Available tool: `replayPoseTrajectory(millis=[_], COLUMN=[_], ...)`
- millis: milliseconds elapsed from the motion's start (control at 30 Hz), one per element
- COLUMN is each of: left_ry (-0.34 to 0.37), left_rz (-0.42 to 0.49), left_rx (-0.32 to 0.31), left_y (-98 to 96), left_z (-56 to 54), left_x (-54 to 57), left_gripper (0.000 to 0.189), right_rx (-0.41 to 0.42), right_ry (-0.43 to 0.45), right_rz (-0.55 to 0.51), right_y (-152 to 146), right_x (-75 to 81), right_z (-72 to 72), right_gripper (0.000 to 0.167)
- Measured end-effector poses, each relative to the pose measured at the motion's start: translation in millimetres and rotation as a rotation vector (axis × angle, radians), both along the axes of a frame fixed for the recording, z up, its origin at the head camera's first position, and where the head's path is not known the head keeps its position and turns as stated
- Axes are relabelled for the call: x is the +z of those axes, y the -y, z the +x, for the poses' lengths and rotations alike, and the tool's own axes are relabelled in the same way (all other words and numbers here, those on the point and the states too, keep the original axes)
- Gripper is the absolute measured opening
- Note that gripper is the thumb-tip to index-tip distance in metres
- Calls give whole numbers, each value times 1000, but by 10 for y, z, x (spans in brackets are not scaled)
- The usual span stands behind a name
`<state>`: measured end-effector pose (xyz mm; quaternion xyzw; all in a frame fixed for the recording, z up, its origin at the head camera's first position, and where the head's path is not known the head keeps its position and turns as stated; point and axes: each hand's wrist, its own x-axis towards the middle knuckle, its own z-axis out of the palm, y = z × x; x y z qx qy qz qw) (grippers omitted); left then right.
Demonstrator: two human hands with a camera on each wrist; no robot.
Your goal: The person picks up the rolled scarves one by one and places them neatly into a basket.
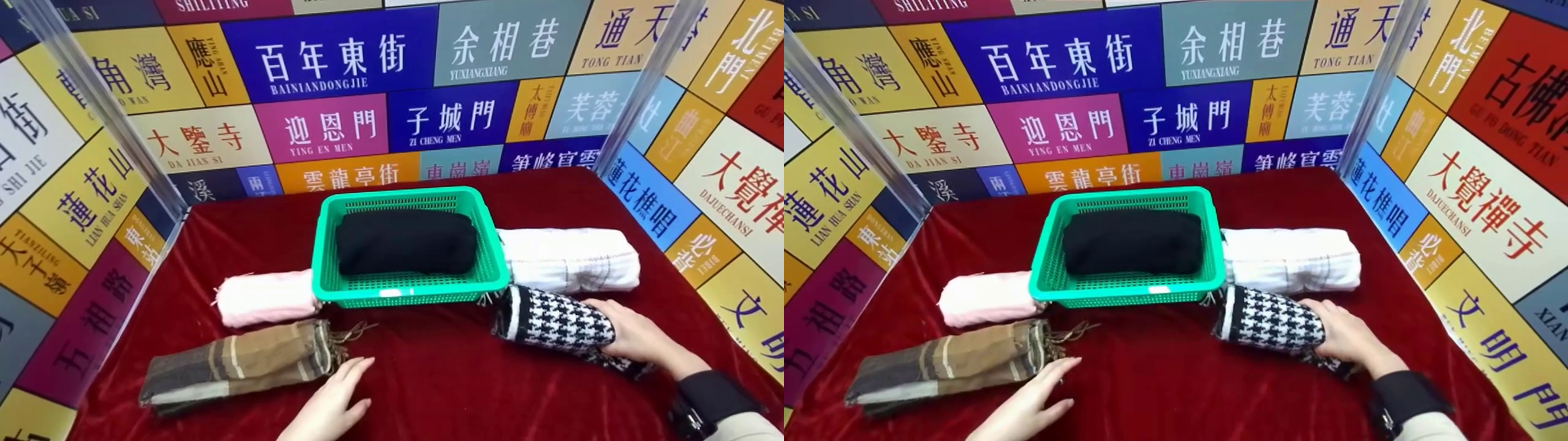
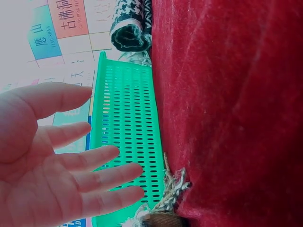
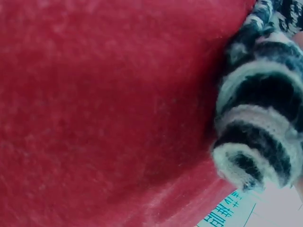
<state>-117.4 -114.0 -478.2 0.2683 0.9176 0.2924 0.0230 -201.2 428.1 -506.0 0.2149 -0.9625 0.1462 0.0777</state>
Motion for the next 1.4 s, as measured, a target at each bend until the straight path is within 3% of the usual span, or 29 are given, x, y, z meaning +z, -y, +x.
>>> replayPoseTrajectory(millis=[200, 433, 600, 667, 767, 867, 1000, 1100, 1200, 1300, 1400], left_ry=[-1, -1, -58, -32, 101, 229, 279, 303, 290, 208, 51], left_rz=[2, 11, 51, 120, 305, 498, 599, 582, 520, 403, 209], left_rx=[23, 42, 36, 24, 10, 39, 69, 61, 45, 33, 14], left_y=[41, 85, 68, 50, 21, -10, -63, -91, -100, -98, -100], left_z=[14, 23, -7, -65, -211, -370, -531, -611, -667, -704, -713], left_x=[11, 22, 62, 69, 64, 75, 114, 144, 163, 159, 122], left_gripper=[56, 57, 55, 53, 52, 50, 43, 41, 42, 49, 60], right_rx=[-40, -20, 55, 93, 172, 280, 420, 487, 489, 426, 360], right_ry=[15, -102, -127, -96, -33, 15, 75, 112, 99, 17, -131], right_rz=[23, 38, -2, -35, -83, -94, -82, -71, -34, 6, 28], right_y=[115, 423, 765, 928, 1196, 1472, 1832, 2080, 2292, 2443, 2520], right_x=[102, 467, 712, 782, 853, 881, 861, 809, 705, 570, 410], right_z=[84, 231, 288, 299, 291, 257, 196, 126, 38, -33, -87], right_gripper=[74, 72, 75, 77, 75, 72, 70, 70, 69, 70, 69])
